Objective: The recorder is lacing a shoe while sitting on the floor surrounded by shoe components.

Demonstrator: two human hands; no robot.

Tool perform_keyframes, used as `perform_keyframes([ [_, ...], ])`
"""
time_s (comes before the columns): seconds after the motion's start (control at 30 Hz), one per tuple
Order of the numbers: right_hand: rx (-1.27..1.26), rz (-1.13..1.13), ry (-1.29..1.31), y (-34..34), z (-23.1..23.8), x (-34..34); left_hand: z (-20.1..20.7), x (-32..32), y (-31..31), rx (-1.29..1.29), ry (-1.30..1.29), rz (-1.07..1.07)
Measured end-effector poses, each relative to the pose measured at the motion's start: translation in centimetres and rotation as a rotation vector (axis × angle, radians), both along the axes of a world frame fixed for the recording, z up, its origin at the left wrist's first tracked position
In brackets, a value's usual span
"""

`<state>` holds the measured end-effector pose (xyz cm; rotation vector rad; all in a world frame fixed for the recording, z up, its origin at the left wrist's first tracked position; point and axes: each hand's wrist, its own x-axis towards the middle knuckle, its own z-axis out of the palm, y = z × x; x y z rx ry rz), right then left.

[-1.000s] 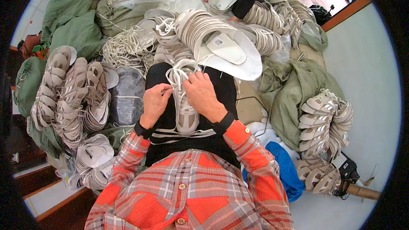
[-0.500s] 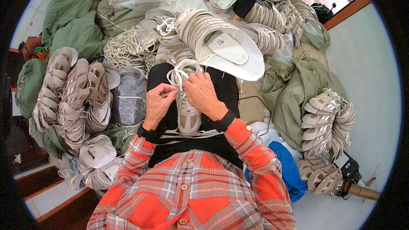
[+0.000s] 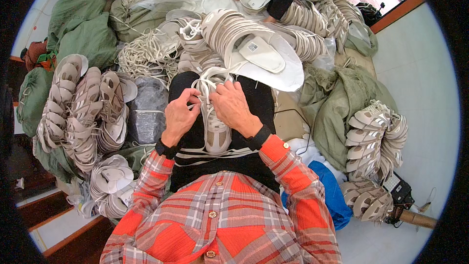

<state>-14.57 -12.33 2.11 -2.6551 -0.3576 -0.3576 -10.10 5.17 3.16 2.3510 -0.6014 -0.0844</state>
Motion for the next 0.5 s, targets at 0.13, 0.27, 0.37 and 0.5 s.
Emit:
perform_keyframes([
  [0.13,0.018,0.009,-0.016,0.1,0.1,0.0,0.3,-0.3,-0.5,0.051,-0.065,-0.033],
  [0.27,0.016,0.032,-0.027,0.2,-0.5,0.3,-0.3,-0.6,-1.8,0.133,-0.262,-0.077],
  [0.37,0.074,0.035,0.040,0.0,-0.5,0.6,-1.1,0.6,-0.8,-0.124,0.044,0.027],
  [0.5,0.067,0.063,0.197,-0.2,-0.3,1.6,-2.9,2.2,-0.1,-0.504,0.622,0.058],
])
